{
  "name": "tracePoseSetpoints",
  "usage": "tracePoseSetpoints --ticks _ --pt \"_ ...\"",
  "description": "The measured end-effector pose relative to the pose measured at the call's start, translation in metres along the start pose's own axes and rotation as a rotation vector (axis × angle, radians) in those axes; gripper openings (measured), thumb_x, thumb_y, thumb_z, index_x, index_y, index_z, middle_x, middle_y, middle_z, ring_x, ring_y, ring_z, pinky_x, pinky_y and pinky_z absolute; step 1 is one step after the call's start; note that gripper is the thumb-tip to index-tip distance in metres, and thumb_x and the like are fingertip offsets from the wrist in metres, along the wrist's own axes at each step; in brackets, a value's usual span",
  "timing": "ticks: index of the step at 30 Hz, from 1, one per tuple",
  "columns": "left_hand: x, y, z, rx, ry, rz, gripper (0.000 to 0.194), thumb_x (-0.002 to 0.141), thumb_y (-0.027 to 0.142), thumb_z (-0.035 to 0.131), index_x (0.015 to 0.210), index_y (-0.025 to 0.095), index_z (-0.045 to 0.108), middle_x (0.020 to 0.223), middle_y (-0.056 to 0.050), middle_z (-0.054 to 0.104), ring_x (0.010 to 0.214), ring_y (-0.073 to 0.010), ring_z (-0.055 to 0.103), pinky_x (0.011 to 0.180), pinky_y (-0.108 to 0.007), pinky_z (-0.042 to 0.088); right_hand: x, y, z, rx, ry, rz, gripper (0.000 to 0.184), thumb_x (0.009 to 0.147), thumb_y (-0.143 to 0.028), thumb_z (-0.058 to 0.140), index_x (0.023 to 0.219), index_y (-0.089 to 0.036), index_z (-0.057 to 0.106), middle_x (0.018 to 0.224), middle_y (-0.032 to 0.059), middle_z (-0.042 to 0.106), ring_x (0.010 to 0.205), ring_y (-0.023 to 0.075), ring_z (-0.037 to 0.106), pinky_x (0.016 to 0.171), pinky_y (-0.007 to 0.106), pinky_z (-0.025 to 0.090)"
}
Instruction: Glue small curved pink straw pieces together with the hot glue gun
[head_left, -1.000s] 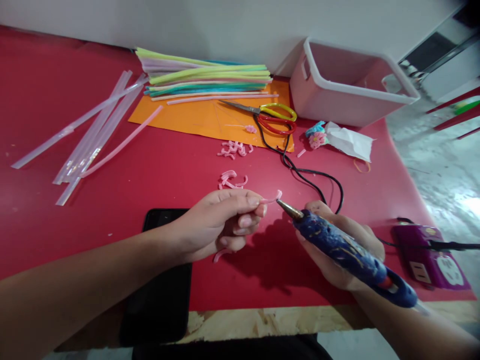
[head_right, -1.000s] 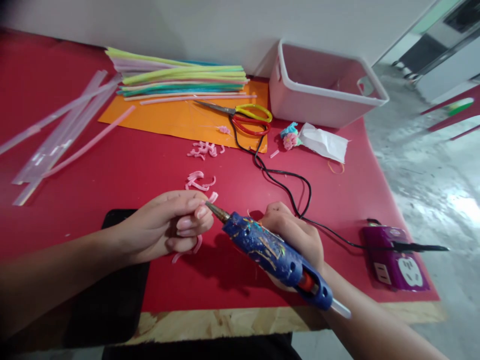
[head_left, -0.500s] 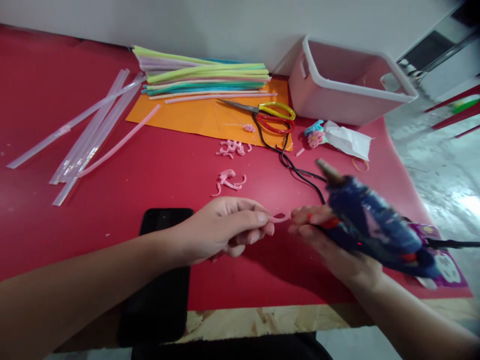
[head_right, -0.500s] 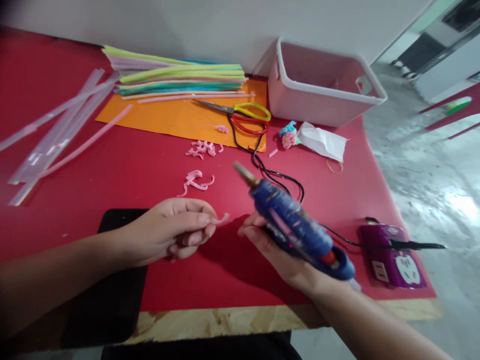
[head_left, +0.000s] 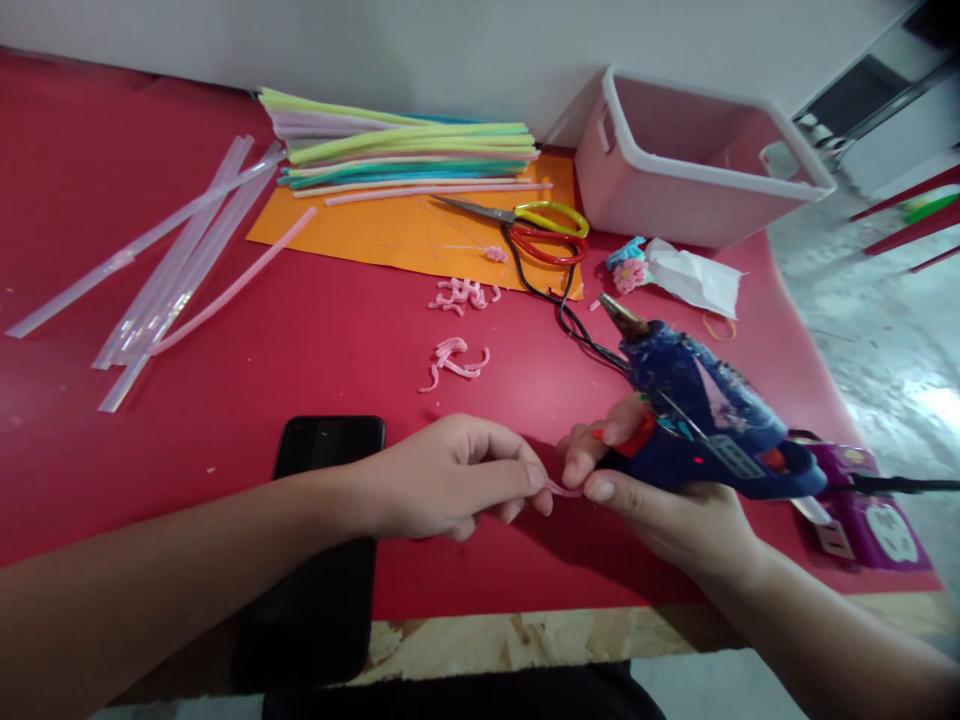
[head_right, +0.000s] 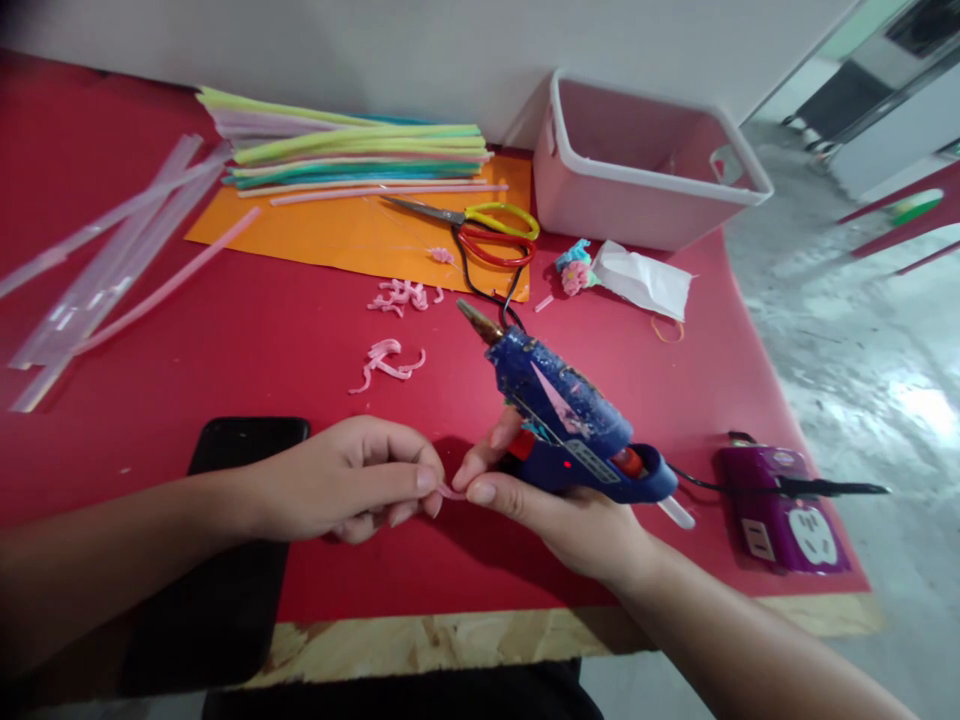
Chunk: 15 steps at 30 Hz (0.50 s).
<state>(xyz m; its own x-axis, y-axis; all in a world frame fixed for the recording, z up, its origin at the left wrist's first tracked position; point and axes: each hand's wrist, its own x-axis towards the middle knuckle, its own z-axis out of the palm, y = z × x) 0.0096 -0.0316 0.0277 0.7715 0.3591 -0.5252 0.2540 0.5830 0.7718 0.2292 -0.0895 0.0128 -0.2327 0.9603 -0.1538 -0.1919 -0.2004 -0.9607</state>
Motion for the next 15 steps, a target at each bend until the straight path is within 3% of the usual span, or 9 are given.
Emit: tracePoseSetpoints --ticks 3,6,8,10,15 --pt "-0.001 -0.004 0.002 0.162 0.149 0.157 0.017 0.094 0.032 0.055 0.094 0.017 0.064 0.071 0.003 0.06 0.043 -0.0055 0.04 0.04 -0.019 0.031 0.002 0.002 0.0 -0.017 0.089 -0.005 0.027 0.081 -0.025 0.084 0.095 -0.028 0.061 0.081 -0.0048 0.077 0.081 0.0155 0.075 0.078 0.031 0.062" --pt "-0.003 -0.012 0.003 0.562 0.362 0.56 0.025 0.092 0.035 0.065 0.107 0.016 0.066 0.082 -0.002 0.064 0.06 -0.0105 0.052 0.052 -0.021 0.041 0.004 0.001 0.002 -0.004 0.151 0.012 0.029 0.079 -0.028 0.086 0.093 -0.027 0.061 0.08 -0.0043 0.077 0.08 0.0154 0.075 0.081 0.031 0.062" --pt "-0.003 -0.016 0.003 0.748 0.405 0.767 0.027 0.092 0.035 0.068 0.109 0.014 0.068 0.087 -0.005 0.068 0.068 -0.0121 0.057 0.061 -0.023 0.045 0.005 0.0 0.003 0.012 0.158 0.037 0.03 0.077 -0.03 0.087 0.092 -0.027 0.062 0.079 -0.0037 0.076 0.08 0.0162 0.075 0.081 0.032 0.062" --pt "-0.003 -0.018 0.002 0.829 0.414 0.847 0.02 0.097 0.031 0.064 0.105 0.014 0.07 0.086 -0.005 0.07 0.068 -0.0119 0.059 0.064 -0.023 0.047 0.005 -0.001 0.005 0.023 0.156 0.047 0.029 0.077 -0.031 0.087 0.091 -0.027 0.062 0.079 -0.0034 0.077 0.08 0.017 0.075 0.079 0.033 0.062" --pt "0.0 -0.018 0.0 0.899 0.42 0.863 0.019 0.1 0.025 0.058 0.093 0.014 0.072 0.074 -0.003 0.069 0.061 -0.0106 0.056 0.061 -0.022 0.044 0.003 0.0 0.003 0.012 0.158 0.044 0.029 0.077 -0.032 0.087 0.092 -0.027 0.062 0.08 -0.0043 0.079 0.08 0.0158 0.076 0.075 0.029 0.063"
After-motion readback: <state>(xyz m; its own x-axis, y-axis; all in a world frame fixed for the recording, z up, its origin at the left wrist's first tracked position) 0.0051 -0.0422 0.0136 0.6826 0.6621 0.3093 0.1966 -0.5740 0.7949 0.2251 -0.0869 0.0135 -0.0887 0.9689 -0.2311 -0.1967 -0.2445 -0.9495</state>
